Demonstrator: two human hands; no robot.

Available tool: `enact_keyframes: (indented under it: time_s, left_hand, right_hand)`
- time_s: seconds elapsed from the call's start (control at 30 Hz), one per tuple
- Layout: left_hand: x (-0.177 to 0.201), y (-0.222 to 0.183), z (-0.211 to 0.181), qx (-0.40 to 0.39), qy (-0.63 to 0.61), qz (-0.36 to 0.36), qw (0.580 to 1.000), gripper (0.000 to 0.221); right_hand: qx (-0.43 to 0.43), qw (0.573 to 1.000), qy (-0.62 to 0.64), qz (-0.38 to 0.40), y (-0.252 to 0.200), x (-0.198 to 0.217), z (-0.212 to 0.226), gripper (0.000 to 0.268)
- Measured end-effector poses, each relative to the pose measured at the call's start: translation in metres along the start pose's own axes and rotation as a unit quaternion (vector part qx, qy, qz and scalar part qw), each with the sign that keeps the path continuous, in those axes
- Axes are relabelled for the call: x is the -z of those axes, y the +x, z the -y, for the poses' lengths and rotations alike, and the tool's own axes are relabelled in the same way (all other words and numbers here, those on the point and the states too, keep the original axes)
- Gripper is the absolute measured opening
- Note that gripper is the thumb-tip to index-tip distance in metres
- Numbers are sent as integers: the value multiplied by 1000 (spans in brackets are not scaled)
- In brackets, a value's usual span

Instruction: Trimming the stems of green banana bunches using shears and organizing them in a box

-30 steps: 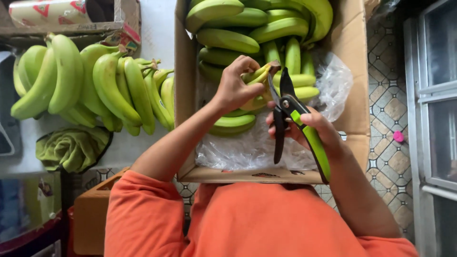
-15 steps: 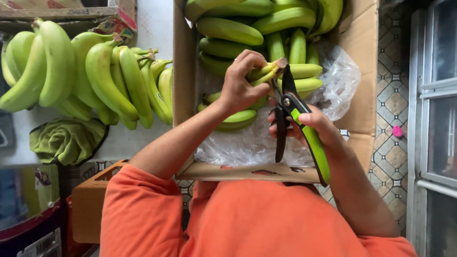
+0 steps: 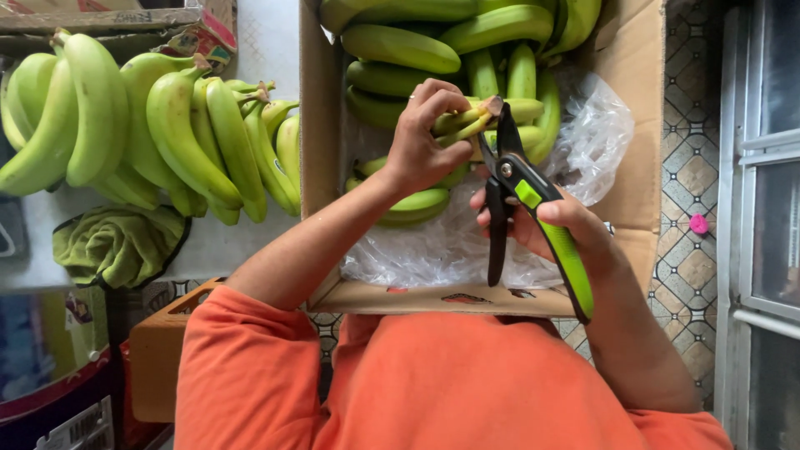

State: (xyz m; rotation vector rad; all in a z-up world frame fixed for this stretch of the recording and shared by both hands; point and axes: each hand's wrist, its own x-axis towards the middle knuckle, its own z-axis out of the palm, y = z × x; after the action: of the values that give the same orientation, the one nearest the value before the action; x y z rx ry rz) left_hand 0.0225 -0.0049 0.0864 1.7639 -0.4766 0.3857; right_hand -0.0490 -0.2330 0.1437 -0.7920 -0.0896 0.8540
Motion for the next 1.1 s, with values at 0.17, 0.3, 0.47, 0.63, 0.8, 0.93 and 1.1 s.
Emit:
enact_keyframes:
  time_s: [0.17,0.3,0.47,0.63,0.8,0.93,1.1]
  left_hand:
    - [1,2,-1,-22,-30,11,999,33]
    - [7,2,-2,-49,-28,33,998,34]
    - [20,10,1,-127,59,73,987,31]
    - [34,16,3,-177,112,115,971,38]
    - [42,17,1,-225,132,142,955,33]
    - [47,20,-4,-240,137,154,949,31]
    - [48,21,-7,-259,154,151,942,24]
  right_hand:
    - [-4,999,31,12,0,5,1,84]
    - [-13,999,38,-1,1,1,4,82]
    - [-21,999,40,1,-2,9,1,76]
    - [-36,998,37,21,-1,4,3,82]
    - [-56,998,33,15,1,4,3,85]
    - [-14,998,56,1,2,7,-4,69]
    - [-46,998,-23,-33,2,7,-2,75]
